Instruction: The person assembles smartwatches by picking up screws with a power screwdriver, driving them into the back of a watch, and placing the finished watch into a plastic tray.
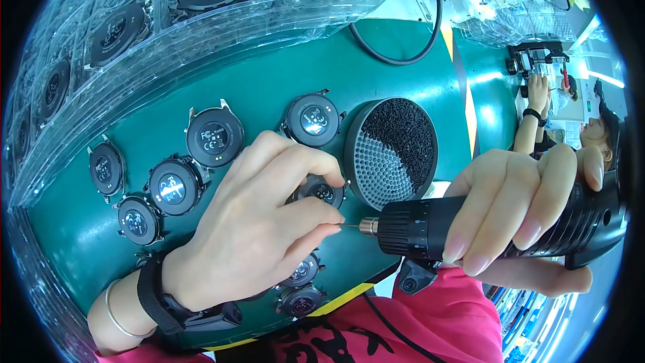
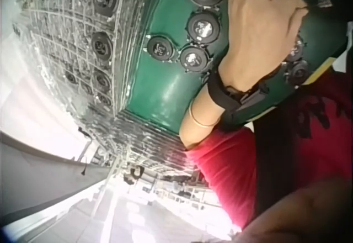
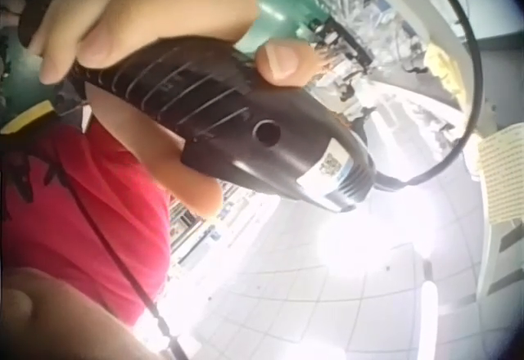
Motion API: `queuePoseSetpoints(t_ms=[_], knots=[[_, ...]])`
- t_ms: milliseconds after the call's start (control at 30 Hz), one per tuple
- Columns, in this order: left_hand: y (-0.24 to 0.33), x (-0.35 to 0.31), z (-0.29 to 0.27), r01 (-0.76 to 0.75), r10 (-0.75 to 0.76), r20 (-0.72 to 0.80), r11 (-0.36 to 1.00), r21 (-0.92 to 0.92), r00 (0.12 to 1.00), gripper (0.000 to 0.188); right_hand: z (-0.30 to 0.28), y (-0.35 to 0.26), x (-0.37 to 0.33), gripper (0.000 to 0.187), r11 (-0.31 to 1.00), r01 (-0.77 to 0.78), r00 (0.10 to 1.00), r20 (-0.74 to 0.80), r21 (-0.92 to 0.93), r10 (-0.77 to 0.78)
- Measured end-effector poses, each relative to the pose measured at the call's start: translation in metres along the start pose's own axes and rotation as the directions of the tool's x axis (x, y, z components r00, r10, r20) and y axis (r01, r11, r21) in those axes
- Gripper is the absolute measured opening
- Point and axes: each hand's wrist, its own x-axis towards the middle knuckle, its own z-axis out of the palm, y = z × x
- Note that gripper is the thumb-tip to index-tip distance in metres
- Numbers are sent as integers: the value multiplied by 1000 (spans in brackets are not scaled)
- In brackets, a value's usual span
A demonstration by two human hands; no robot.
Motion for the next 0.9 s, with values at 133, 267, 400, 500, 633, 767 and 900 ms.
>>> queuePoseSetpoints(t_ms=[133, 267, 400, 500, 633, 767, 900], knots=[[0, -1, 0, 20, -20, 10, 1000, 22, 1000, 20, 15, 9, -1, 70, 998, 52, 983, -176, -26, -56], [-1, -2, -1, -16, 14, 26, 999, 43, 1000, 26, 8, -1, -2, 71, 997, -55, 995, -82, -59, 50], [6, 1, -1, 85, -85, -6, 996, 27, 996, 35, 22, 13, -3, 64, 980, -179, 981, -91, -83, 171], [6, -2, -1, 103, -104, 6, 987, 125, 995, 40, 17, 19, 0, 59, 957, -270, 961, -99, -103, 260], [5, -5, 0, 106, -111, 20, 976, 188, 994, 42, 17, 26, 1, 52, 914, -386, 921, -110, -123, 374], [5, -4, 2, 92, -97, 16, 979, 182, 995, 41, 16, 22, -1, 45, 854, -496, 867, -132, -157, 480], [4, -6, 3, 99, -101, 1, 979, 177, 995, 40, 14, 18, -8, 39, 783, -597, 802, -149, -171, 579]])
